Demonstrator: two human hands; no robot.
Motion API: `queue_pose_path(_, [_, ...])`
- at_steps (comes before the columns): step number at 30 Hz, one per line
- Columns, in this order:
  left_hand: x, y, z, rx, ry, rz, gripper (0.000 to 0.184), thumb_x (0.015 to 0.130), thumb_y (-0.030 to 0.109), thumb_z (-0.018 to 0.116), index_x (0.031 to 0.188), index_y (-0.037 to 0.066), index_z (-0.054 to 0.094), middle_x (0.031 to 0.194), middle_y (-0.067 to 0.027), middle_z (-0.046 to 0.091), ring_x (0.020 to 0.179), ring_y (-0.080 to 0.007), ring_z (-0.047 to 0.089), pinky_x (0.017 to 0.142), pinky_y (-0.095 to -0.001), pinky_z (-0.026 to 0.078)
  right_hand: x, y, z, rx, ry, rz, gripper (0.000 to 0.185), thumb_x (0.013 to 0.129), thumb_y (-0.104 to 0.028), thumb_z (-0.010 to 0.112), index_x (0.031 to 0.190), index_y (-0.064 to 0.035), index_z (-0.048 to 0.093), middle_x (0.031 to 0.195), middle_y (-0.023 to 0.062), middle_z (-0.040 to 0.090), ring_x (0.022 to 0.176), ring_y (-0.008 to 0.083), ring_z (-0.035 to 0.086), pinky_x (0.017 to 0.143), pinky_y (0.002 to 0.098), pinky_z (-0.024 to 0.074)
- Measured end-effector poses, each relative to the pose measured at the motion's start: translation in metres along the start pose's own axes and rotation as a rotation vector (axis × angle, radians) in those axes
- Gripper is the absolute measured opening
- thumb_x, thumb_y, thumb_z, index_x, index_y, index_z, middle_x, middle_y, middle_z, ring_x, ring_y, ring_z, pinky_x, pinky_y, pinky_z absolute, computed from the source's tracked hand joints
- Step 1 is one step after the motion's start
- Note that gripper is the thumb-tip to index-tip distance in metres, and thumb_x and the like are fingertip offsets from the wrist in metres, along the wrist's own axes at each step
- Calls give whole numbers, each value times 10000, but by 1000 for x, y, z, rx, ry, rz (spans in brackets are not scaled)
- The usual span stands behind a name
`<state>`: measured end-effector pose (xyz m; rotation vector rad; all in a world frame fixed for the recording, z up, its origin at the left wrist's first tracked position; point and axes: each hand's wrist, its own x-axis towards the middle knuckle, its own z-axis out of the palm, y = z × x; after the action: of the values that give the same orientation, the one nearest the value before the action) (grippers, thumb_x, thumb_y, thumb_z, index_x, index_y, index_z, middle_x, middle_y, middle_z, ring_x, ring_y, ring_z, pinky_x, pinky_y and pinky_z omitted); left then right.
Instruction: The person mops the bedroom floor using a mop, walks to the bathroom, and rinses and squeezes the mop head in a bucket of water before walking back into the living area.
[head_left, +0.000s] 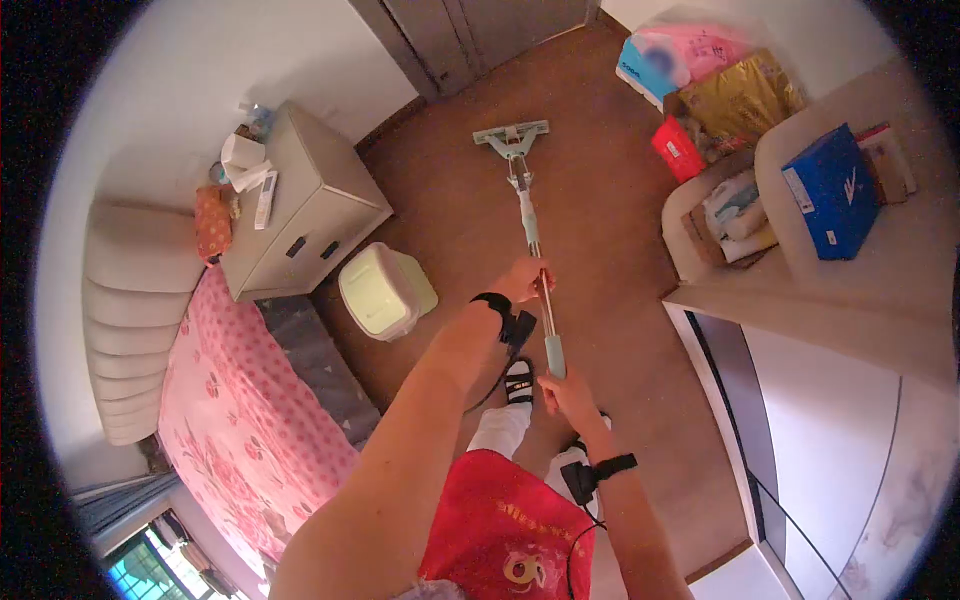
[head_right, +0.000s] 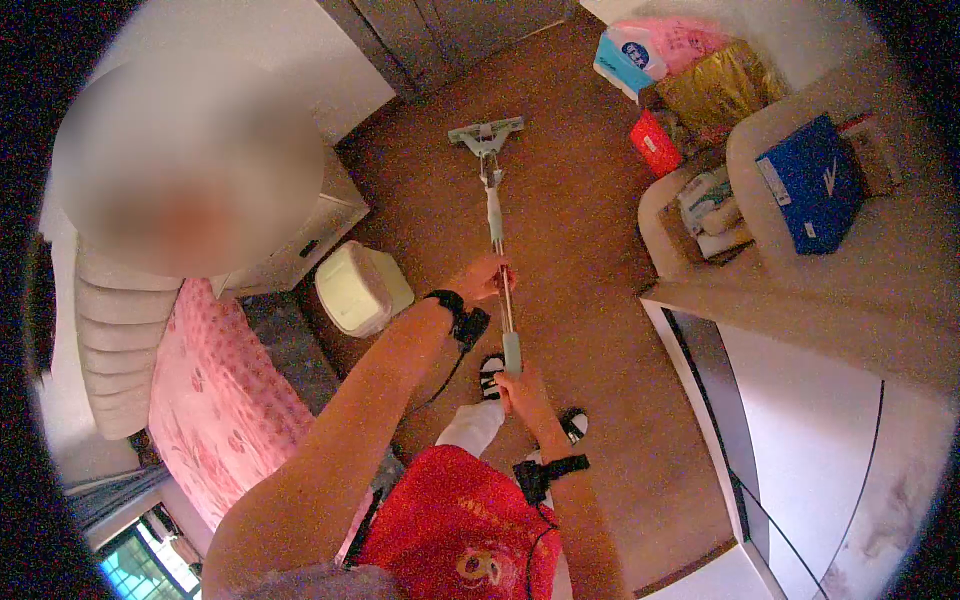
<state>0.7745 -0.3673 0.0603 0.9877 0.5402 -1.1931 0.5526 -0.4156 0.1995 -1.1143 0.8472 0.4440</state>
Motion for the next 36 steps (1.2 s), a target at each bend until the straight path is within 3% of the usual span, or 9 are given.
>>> queue_pose_path(4, [22,1,4,70,-100,34,62,830,58,473,812,14,433,659,-141,519,571,-262,559,512,-409,486,16,-7,-5,40,21,-32,160,778,-122,608,775,-35,474,538,38,472,392,133,456,358,285,353])
queue_pose_path(10, [33,-31,23,244,27,81,103,838,30,443,924,22,386,691,-142,496,565,-250,571,503,-415,536,10,4,-24,56,76,-4,153,766,-106,611,765,-46,470,555,33,467,393,124,450,351,272,330])
queue_pose_path(13, [22,-43,41,371,149,140,156,889,117,460,1000,113,351,665,-111,522,532,-244,563,470,-440,546,1,8,-29,223,83,57,153,754,-97,616,758,-51,470,559,28,458,391,121,433,353,266,308])
queue_pose_path(16, [6,-57,58,484,233,67,164,899,109,451,1023,115,343,669,-122,521,515,-252,553,480,-466,554,-18,17,-34,327,110,136,151,748,-82,616,744,-58,467,561,24,447,395,116,411,361,260,298])
queue_pose_path(19, [-4,-84,74,244,243,-42,143,914,126,446,1014,88,352,670,-132,520,518,-266,559,483,-474,554,-39,28,-46,309,100,104,148,746,-82,610,799,-63,473,563,17,451,407,112,409,360,261,316])
queue_pose_path(25, [-5,-161,104,232,380,-151,331,938,358,362,933,50,482,696,-139,526,591,-309,577,577,-569,504,-108,59,-76,404,151,189,145,756,-75,597,833,-66,474,566,11,454,423,108,420,361,257,326])
queue_pose_path(27, [-2,-210,80,294,157,-99,319,925,349,395,900,40,470,674,-132,520,552,-296,568,542,-514,516,-141,72,-87,438,171,218,146,761,-66,594,829,-68,466,565,14,446,425,107,414,372,256,323])
queue_pose_path(31, [-65,-252,128,781,189,-163,243,915,255,477,824,30,473,664,-103,555,537,-217,598,438,-395,521,-196,118,-115,475,162,267,138,762,-46,591,803,-75,462,565,16,434,446,105,415,396,251,323])
queue_pose_path(36, [-137,-366,131,851,76,-32,303,870,296,489,918,0,443,699,-141,534,540,-292,569,399,-410,483,-301,193,-128,326,275,347,115,743,-63,595,780,-82,487,570,2,442,470,96,444,394,242,339])
